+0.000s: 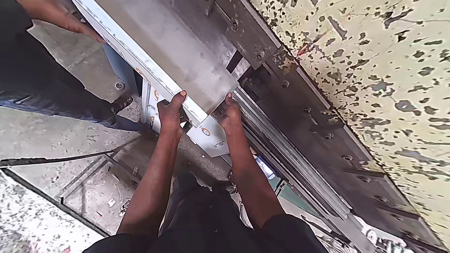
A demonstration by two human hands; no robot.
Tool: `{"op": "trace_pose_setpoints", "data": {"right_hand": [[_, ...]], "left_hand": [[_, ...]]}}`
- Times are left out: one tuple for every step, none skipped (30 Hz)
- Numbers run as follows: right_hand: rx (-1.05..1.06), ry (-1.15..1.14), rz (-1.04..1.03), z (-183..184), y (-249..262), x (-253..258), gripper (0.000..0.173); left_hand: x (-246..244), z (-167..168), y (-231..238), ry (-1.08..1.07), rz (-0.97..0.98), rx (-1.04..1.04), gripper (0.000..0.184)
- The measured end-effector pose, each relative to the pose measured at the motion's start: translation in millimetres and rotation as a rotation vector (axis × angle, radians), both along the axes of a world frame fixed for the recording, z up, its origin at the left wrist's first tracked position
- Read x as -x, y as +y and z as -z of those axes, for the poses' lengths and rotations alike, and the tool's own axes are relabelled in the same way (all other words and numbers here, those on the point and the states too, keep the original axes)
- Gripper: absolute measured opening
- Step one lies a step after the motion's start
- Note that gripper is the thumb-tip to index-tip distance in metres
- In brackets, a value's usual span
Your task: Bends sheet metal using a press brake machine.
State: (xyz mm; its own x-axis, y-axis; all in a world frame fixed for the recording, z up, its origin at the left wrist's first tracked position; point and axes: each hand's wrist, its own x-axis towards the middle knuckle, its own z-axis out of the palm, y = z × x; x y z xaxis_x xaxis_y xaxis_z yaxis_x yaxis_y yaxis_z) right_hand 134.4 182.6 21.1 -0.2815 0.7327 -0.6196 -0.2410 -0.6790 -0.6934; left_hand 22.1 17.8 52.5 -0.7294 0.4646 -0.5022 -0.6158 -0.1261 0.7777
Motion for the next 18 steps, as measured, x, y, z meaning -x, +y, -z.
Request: {"op": "trace_pose_setpoints", "data": {"right_hand": [[-0.003, 0.002, -0.007, 1, 0, 0, 0.05], [-0.006, 0.006, -0.013, 2, 1, 0, 0.051], [-0.013, 0.011, -0.02, 2, 1, 0, 0.05], [-0.023, 0.017, -0.027, 1, 1, -1, 0.049], [-0.029, 0.028, -0.03, 0, 0, -1, 0.048], [-0.037, 0.034, -0.025, -2, 0, -1, 0.047], [-0.044, 0.04, -0.027, -3, -1, -1, 0.045], [-0.049, 0.046, -0.03, -4, 0, -1, 0.044], [-0.054, 0.052, -0.036, -4, 0, -1, 0.044], [-0.055, 0.058, -0.039, -3, 0, -1, 0.044], [-0.056, 0.062, -0.04, -3, 1, -1, 0.044], [-0.058, 0.062, -0.045, -3, 1, -1, 0.044], [-0.059, 0.066, -0.051, -3, 1, -2, 0.045], [-0.063, 0.064, -0.058, -4, 2, -2, 0.044], [-0.067, 0.066, -0.064, -4, 2, -2, 0.042], [-0.07, 0.07, -0.065, -5, 2, -3, 0.041], [-0.071, 0.066, -0.061, -7, 1, -3, 0.041], [-0.066, 0.066, -0.059, -9, 0, -3, 0.042]], "left_hand": [[0, 0, 0, 0.0, -0.003, -0.001, 0.057], [1, 0, 0, 0.001, -0.007, 0.003, 0.058], [1, 0, 0, 0.002, -0.008, 0.009, 0.061], [0, 0, 1, -0.001, -0.014, 0.012, 0.062], [0, 0, 1, -0.005, -0.023, 0.01, 0.063], [0, -1, 1, -0.009, -0.021, 0.01, 0.064], [-1, -2, 0, -0.009, -0.024, 0.003, 0.064], [-1, -3, 1, -0.003, -0.033, -0.006, 0.062], [-1, -3, 1, 0.002, -0.037, -0.012, 0.06], [-1, -4, 1, 0.003, -0.036, -0.013, 0.061], [-1, -5, 1, 0.004, -0.037, -0.015, 0.061], [-1, -6, 1, 0.003, -0.04, -0.014, 0.061], [-1, -7, 1, 0.0, -0.047, -0.017, 0.061], [-1, -8, 1, -0.004, -0.055, -0.018, 0.061], [-1, -9, 1, -0.01, -0.061, -0.014, 0.062], [-1, -9, 2, -0.012, -0.065, -0.015, 0.064], [-2, -8, 1, -0.013, -0.063, -0.018, 0.068], [-2, -8, 1, -0.006, -0.058, -0.024, 0.071]]}}
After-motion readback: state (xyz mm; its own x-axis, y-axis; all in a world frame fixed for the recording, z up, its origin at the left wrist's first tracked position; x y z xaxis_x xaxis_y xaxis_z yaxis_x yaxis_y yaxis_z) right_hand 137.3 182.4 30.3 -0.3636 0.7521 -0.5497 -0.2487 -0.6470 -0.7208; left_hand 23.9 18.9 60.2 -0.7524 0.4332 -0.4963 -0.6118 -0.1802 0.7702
